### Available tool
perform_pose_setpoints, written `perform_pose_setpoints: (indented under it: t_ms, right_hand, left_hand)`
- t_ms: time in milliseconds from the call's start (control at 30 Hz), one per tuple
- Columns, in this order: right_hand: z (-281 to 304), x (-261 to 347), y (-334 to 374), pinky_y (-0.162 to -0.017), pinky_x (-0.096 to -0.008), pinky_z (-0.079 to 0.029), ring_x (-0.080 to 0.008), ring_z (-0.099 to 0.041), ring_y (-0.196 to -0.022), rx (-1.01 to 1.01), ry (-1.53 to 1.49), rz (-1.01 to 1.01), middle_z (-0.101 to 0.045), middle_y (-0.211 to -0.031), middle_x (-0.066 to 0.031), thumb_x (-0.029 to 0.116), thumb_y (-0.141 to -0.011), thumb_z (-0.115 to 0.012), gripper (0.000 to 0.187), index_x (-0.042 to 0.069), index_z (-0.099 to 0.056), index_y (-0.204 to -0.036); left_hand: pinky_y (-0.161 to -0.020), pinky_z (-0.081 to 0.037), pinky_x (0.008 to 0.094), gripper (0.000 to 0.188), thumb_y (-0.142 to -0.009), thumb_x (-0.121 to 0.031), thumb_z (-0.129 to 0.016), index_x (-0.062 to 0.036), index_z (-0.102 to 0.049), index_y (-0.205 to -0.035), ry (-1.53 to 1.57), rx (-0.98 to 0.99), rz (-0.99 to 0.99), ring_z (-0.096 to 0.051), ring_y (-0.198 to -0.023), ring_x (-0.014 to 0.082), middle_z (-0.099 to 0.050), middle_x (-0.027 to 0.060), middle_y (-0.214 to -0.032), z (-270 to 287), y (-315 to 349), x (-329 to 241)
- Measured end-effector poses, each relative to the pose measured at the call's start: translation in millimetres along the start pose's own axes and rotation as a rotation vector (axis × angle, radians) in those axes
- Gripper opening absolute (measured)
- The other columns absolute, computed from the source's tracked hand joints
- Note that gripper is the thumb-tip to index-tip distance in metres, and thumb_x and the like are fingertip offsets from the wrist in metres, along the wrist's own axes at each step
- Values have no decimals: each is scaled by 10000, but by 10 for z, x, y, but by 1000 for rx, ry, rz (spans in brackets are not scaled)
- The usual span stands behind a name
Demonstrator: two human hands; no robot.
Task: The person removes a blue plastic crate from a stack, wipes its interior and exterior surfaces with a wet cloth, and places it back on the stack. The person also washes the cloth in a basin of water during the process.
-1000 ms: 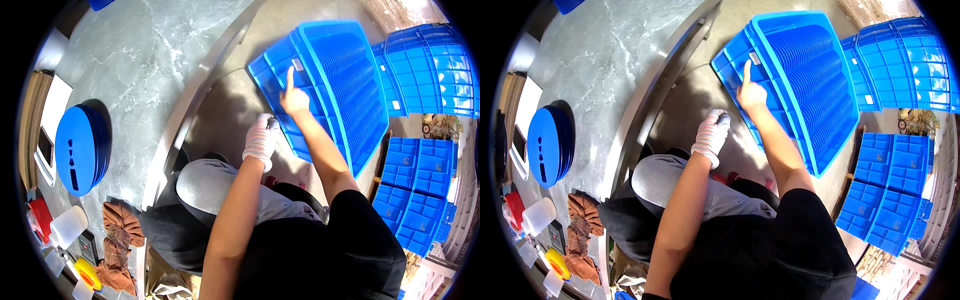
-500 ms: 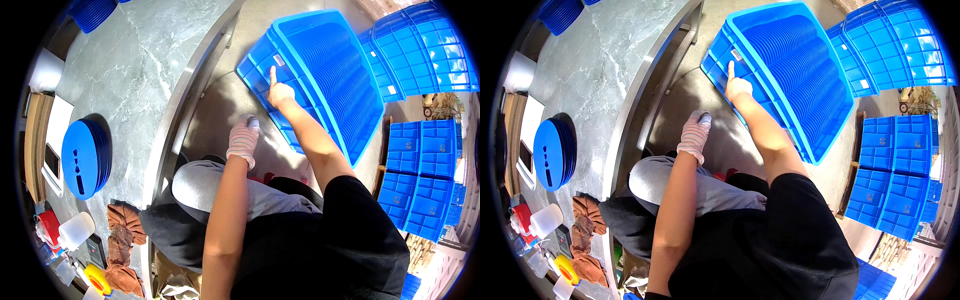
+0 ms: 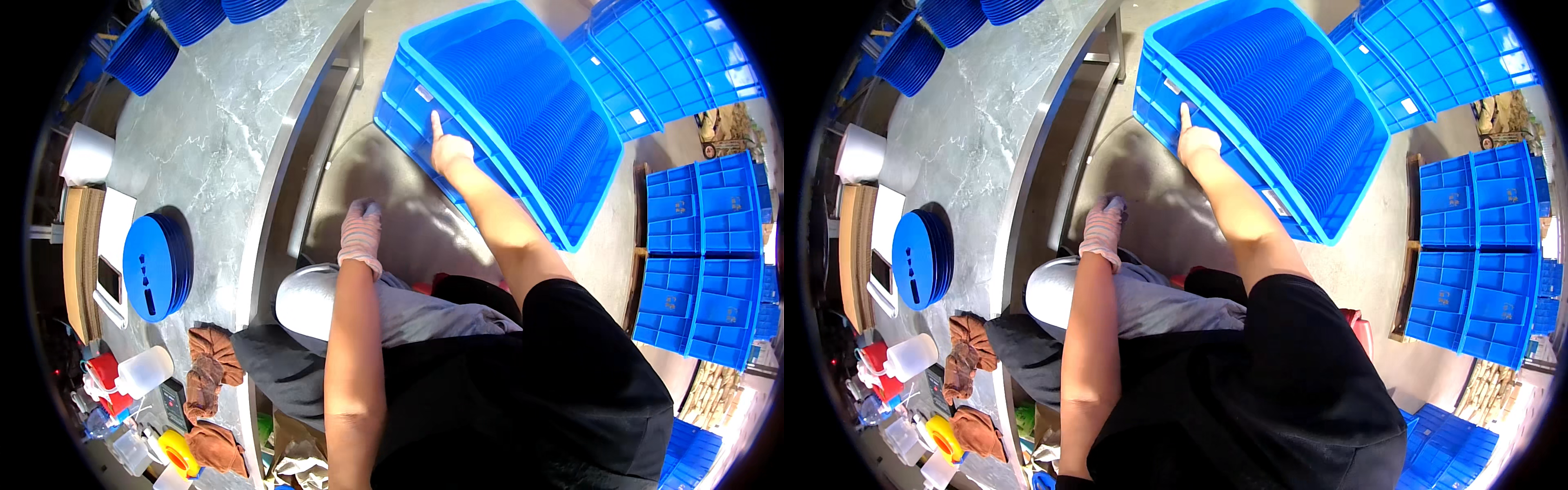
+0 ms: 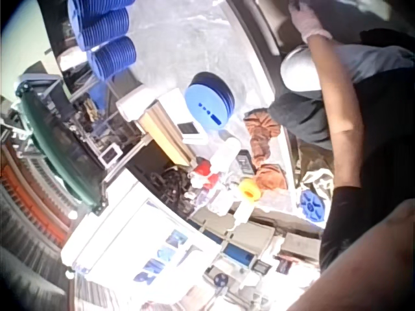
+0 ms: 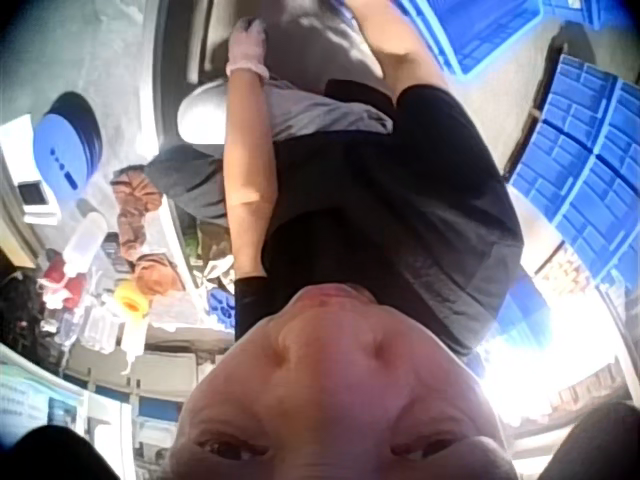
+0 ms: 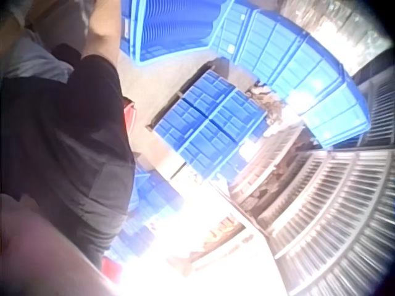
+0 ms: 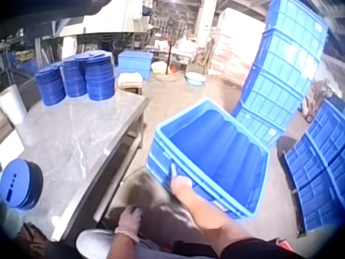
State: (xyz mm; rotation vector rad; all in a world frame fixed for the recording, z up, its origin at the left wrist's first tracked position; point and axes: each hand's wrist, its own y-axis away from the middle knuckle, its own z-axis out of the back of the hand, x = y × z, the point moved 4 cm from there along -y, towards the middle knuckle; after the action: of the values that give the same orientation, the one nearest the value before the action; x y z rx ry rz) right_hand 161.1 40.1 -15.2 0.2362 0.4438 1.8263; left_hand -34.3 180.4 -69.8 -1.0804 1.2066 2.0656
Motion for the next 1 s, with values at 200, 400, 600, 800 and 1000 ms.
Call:
perform_pose_setpoints:
  t_ms: [200,400,600,800,1000]
  right_hand:
    - [-642,-190,788,-733,-468,-487,-382,-628,-818,23,-67,315,-641,-888,-224,313,-852,-514,734,169,-118,-1453]
    - [-1721,-1279,1720,-715,-445,-490,-319,-631,-858,111,-38,473,-640,-912,-153,259,-789,-586,664,211,-320,-1396]
    - [-1983,-2119,1654,-660,-384,-505,-269,-628,-854,111,-886,-327,-588,-1126,-121,209,-814,-609,660,92,-314,-1392]
    - [-1874,-2075,1455,-606,-356,-519,-231,-619,-842,-77,-2017,-628,-544,-1169,-85,111,-874,-533,464,112,-411,-1321]
    - [-1966,-1781,1098,-755,-437,-493,-306,-596,-988,-408,-2743,-895,-491,-1158,-128,46,-916,-426,220,36,-462,-1133]
  left_hand:
    - [-732,-457,307,335,-852,-279,-550,-82,-580,-1121,60,57,-92,-577,-818,181,-625,64,-939,75,53,118]
    - [-709,-479,319,340,-845,-246,-570,-93,-554,-1148,226,100,20,-588,-787,175,-625,57,-942,-25,-34,188]
    - [-775,-477,343,393,-861,-263,-557,-92,-510,-1213,229,100,47,-607,-880,225,-623,94,-1019,28,97,99]
    - [-807,-464,361,418,-861,-279,-556,-92,-495,-1231,337,93,66,-597,-926,255,-609,120,-1071,37,275,48]
    - [-689,-426,289,251,-847,-318,-575,-116,-597,-995,396,22,48,-536,-741,140,-599,34,-824,85,403,30]
